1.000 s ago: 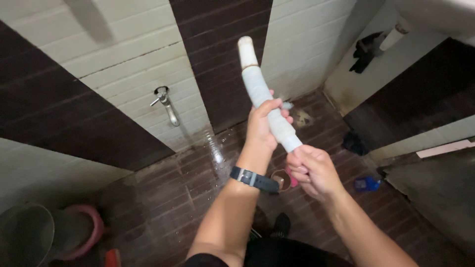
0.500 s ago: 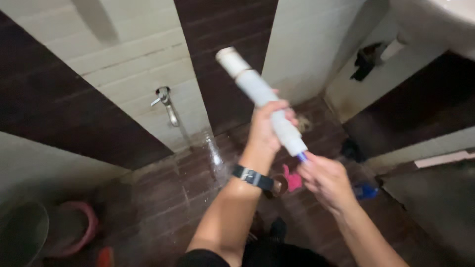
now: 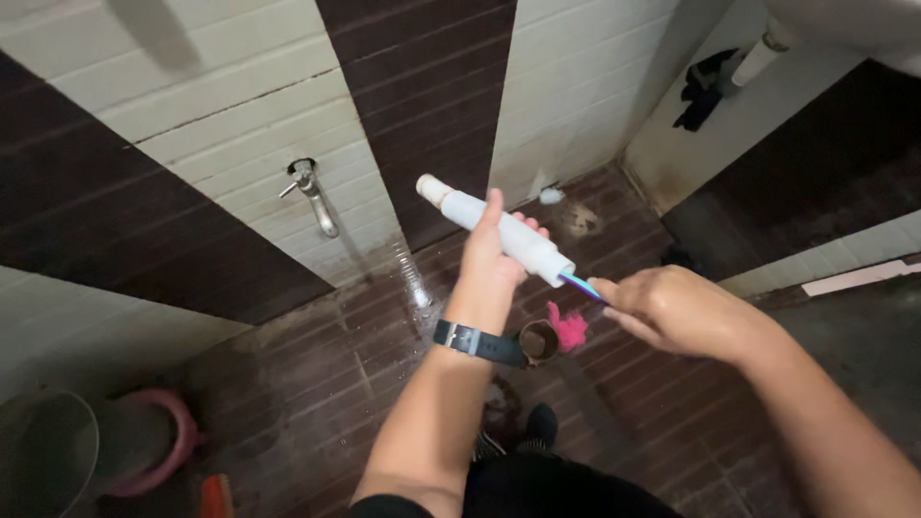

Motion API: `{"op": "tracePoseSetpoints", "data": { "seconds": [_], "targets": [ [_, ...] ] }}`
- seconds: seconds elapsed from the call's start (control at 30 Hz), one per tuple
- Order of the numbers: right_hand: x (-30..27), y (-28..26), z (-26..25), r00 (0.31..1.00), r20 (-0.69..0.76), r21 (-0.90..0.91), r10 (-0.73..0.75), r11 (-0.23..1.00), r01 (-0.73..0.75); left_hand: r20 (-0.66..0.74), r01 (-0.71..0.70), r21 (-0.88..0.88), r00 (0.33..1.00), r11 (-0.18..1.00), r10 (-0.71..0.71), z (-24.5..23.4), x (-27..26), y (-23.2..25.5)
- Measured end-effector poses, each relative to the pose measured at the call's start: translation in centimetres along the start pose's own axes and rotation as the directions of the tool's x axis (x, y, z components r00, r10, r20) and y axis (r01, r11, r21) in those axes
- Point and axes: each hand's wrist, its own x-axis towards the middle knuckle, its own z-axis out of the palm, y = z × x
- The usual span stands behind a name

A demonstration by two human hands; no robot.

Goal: The person cleans a filter by hand and with a toothbrush under a faucet, turning the filter over and scrubbing various parts.

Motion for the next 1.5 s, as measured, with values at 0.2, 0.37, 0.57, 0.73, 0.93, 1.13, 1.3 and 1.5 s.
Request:
{"op": "tracePoseSetpoints", "data": {
  "seconds": [0.2,0.37,0.57,0.73,0.93,1.13,1.3,1.5],
  "targets": [
    [2.2,-2.1,1.4,0.998,0.047,-0.443,0.032,0.897,-0.008,-0.079,0.087,0.142,0.994,0.986,-0.076,0.0,0.3,-0.7],
    [1.9,-1.0,-0.5,0.926,0.262,-0.429,0.272,0.892,-0.140,0.049,0.016,0.072,0.999,0.997,-0.019,-0.7,1.1,-0.3],
    [0.7,-1.2,-0.3,0.986,0.004,-0.055,0.168,0.984,-0.167,0.076,0.031,0.008,0.997,0.999,-0.032,-0.4,2.7,0.7],
    [-3.0,-3.2,-3.6,0.819,-0.489,0.047,0.301,0.946,-0.320,0.036,0.145,-0.224,0.989,0.964,-0.141,-0.8,2.2,2.5],
    [-3.9,-4.9,-4.1,0.718,-0.657,-0.004,0.228,0.952,-0.306,0.008,0.133,-0.273,0.991,0.953,-0.136,-0.9,1.8,1.8],
    [-4.8,-4.9,-4.9,0.725,-0.686,-0.159,0.058,0.961,-0.227,0.026,0.099,-0.251,0.995,0.963,-0.096,-1.1,2.1,1.6],
    [-3.5,-6.0,-4.7,0.811,-0.584,-0.225,0.021,0.956,-0.187,0.084,0.111,-0.268,0.992,0.957,-0.091,-1.6,2.3,1.5],
    [-2.9,-7.8,-5.6,0.806,-0.592,-0.227,0.018,0.956,-0.188,0.116,0.144,-0.278,0.986,0.950,-0.116,-2.7,2.0,2.2]
  ]
}}
